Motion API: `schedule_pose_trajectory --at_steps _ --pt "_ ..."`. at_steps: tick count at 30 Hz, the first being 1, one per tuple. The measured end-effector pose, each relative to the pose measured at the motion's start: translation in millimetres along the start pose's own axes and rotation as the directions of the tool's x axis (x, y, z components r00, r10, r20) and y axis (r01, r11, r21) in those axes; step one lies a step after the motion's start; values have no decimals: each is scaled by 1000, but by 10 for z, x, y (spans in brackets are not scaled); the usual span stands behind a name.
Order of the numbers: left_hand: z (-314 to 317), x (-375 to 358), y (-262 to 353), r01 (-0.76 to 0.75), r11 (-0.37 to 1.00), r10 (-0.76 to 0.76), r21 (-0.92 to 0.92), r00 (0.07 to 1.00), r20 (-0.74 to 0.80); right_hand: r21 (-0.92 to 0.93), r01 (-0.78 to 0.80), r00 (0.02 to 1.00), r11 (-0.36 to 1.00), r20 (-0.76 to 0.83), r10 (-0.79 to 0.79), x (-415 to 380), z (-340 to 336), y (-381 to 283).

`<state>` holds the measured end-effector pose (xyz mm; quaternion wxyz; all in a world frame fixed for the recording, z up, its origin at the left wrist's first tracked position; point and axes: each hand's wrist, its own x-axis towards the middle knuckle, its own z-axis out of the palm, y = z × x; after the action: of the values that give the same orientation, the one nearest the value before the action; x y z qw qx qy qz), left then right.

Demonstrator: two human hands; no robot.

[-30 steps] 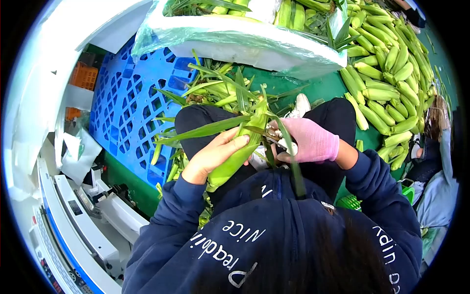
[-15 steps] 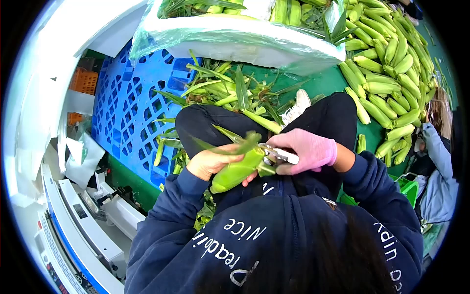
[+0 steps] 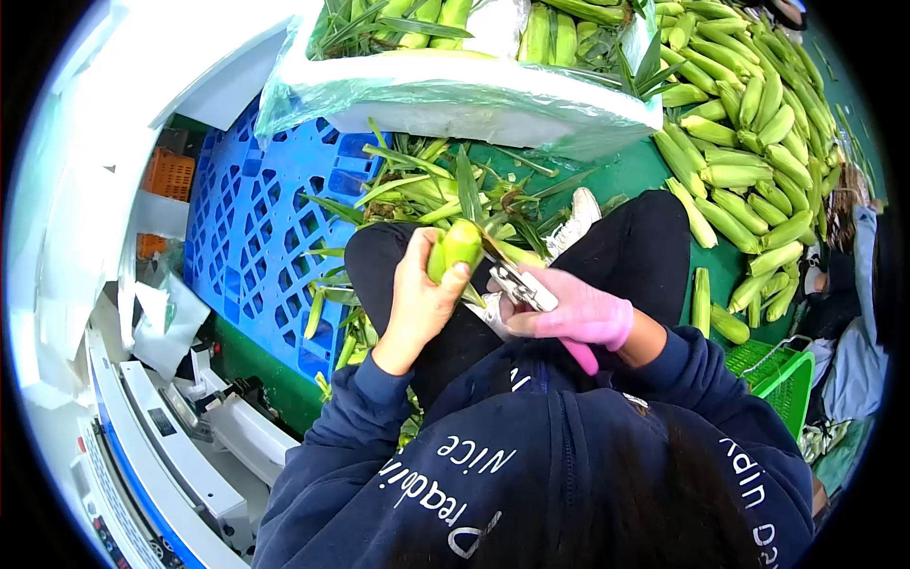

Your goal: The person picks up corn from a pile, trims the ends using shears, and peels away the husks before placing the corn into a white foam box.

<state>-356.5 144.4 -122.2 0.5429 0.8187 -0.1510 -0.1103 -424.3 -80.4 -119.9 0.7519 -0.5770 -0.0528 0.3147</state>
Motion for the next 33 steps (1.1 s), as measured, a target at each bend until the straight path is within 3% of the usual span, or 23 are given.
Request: schedule_pose_trajectory --at_steps 1,2,5,6,8,9,10,13,14,17,19,20,23,25,29,31,33 --pt "21 -18 -69 -19 999 18 -32 1000 -10 -96 -76 996 993 -61 70 5 20 -178" --pt "35 -26 -139 -40 997 39 -62 999 -23 -22 -144 987 989 -75 142 -19 41 -328" --pt "24 -35 -104 -5 980 -5 -199 999 -48 46 -125 960 991 -245 132 -35 30 -293" --pt "18 -26 -78 -117 992 113 -52 991 -73 215 -50 960 975 -260 106 -65 0 -255" --pt "22 29 -11 -324 916 346 235 937 -57 387 167 957 907 -286 -54 -56 15 -213" --pt "33 65 9 -387 864 420 323 907 -38 309 141 951 940 -307 -42 -73 -23 -231" --pt "44 87 24 -416 839 449 350 893 -15 336 173 941 926 -335 -54 -89 5 -264" --pt "116 142 72 -481 756 512 443 857 58 223 36 930 974 -365 49 -125 66 -488" --pt "149 156 79 -496 749 524 439 849 65 263 3 919 965 -382 101 -169 122 -605" --pt "189 205 32 -559 698 570 447 812 127 269 87 904 959 -426 38 -153 98 -494" --pt "326 124 112 -340 938 340 65 940 12 223 161 874 961 -484 -34 -150 119 -400" --pt "428 69 148 -195 971 196 -140 981 -7 240 181 860 954 -509 -36 -165 147 -409" --pt "738 -46 178 16 792 -26 -611 1000 -8 296 178 850 939 -527 5 -277 248 -628" --pt "835 -48 375 149 557 -186 -817 981 52 247 274 820 930 -566 -91 -358 289 -507" --pt "992 1 417 116 484 -85 -867 993 85 271 360 815 893 -557 -160 -516 310 -516" --pt "1009 29 349 149 472 -53 -869 989 141 295 322 812 900 -575 -101 -551 273 -554" --pt "1035 35 210 171 592 -37 -787 982 185 296 256 780 920 -626 -16 -590 160 -547"
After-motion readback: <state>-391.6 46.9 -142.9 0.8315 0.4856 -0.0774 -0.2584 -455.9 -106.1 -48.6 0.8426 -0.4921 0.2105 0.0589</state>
